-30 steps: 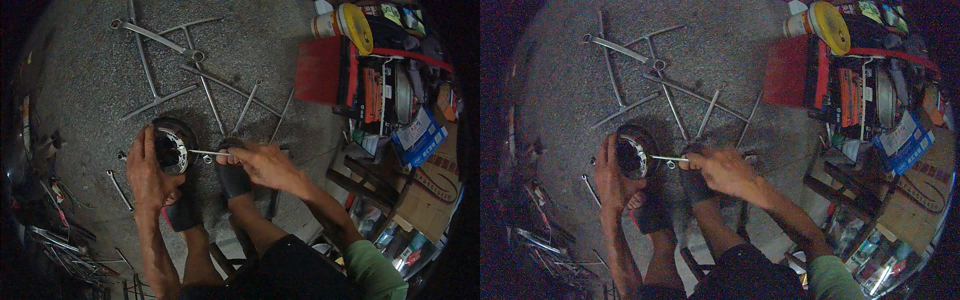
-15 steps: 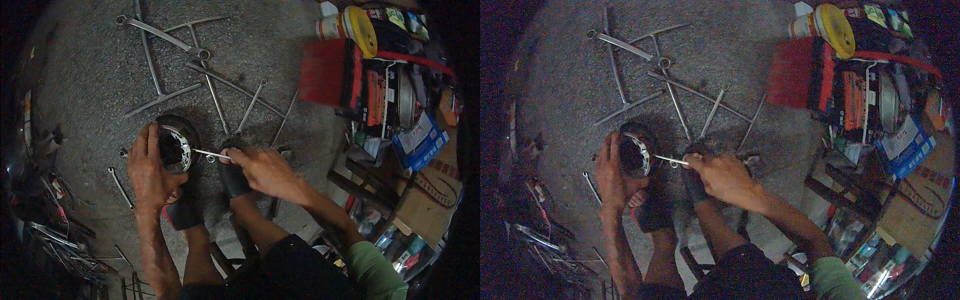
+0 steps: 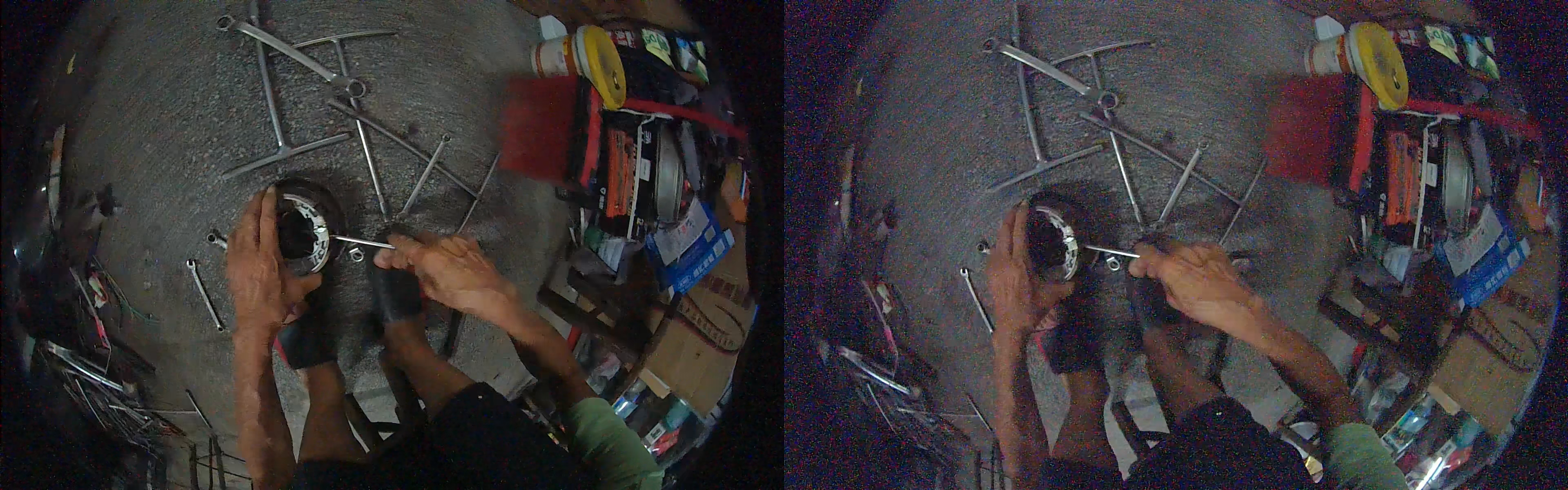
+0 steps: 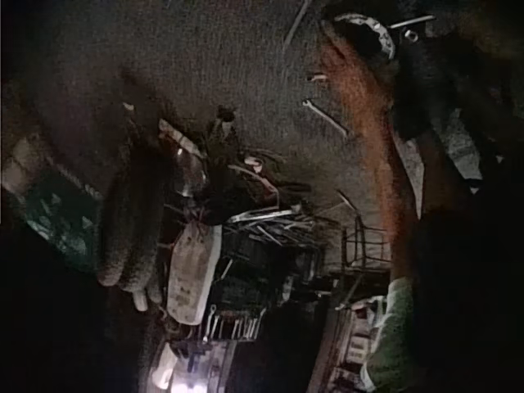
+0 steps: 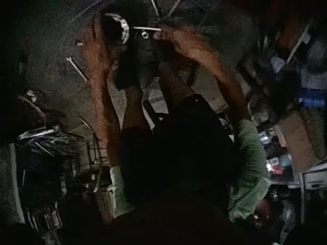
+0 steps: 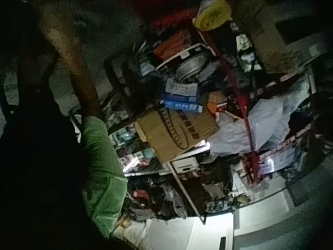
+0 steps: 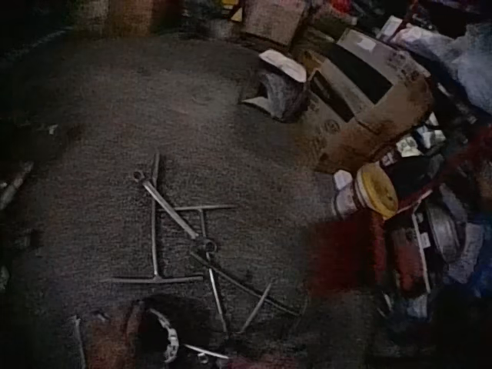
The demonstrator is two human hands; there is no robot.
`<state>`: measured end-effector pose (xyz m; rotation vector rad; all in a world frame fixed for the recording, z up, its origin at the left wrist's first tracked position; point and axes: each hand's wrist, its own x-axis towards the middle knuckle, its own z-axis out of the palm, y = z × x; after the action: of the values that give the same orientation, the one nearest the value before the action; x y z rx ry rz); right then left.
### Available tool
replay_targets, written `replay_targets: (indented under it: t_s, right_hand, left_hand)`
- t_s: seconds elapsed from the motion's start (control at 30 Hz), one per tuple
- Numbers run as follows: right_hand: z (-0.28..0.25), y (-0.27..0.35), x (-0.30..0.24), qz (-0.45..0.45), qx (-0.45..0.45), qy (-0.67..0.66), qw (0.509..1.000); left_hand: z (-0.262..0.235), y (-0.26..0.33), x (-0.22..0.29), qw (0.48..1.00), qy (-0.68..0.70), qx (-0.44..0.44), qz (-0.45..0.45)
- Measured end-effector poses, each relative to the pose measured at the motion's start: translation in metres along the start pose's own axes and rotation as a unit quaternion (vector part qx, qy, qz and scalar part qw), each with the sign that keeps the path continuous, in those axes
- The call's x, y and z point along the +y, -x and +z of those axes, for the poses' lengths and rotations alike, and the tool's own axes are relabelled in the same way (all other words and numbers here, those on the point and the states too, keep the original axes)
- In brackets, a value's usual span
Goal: The person sits on the floor and uses a wrench to tighten bolts on a circular metal component. They then pick up a brake shoe assembly and fit it into the metal housing, adjusting the parts by hand.
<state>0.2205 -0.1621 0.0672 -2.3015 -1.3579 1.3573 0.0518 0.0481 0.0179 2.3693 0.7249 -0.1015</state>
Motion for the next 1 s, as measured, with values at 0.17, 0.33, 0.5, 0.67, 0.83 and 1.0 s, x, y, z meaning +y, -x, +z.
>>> replay_targets:
  t_s: [0.17,0.33,0.5,0.67,0.83,1.0]
  right_hand:
    - [-0.007,-0.023,-0.028,0.045,-0.028,0.047,0.998]
    - [0.001,-0.020,-0.030,-0.004,0.051,0.087,0.995]
    - [0.005,-0.019,-0.032,-0.006,0.051,0.059,0.997]
    - [0.012,-0.007,-0.035,0.023,0.056,0.061,0.996]
    - [0.019,-0.005,-0.032,0.027,0.047,0.079,0.995]
    - [0.017,-0.006,-0.041,0.052,0.027,0.105,0.993]
  left_hand:
    - [0.024,0.033,-0.022,0.984,0.142,0.068,-0.086]
    - [0.027,0.039,-0.016,0.980,0.149,0.048,-0.122]
    - [0.028,0.031,-0.006,0.986,0.087,0.065,-0.128]
    - [0.046,0.039,-0.007,0.972,0.152,0.112,-0.140]
    - [0.049,0.041,-0.009,0.963,0.187,0.125,-0.147]
    - [0.050,0.043,-0.011,0.965,0.184,0.130,-0.135]
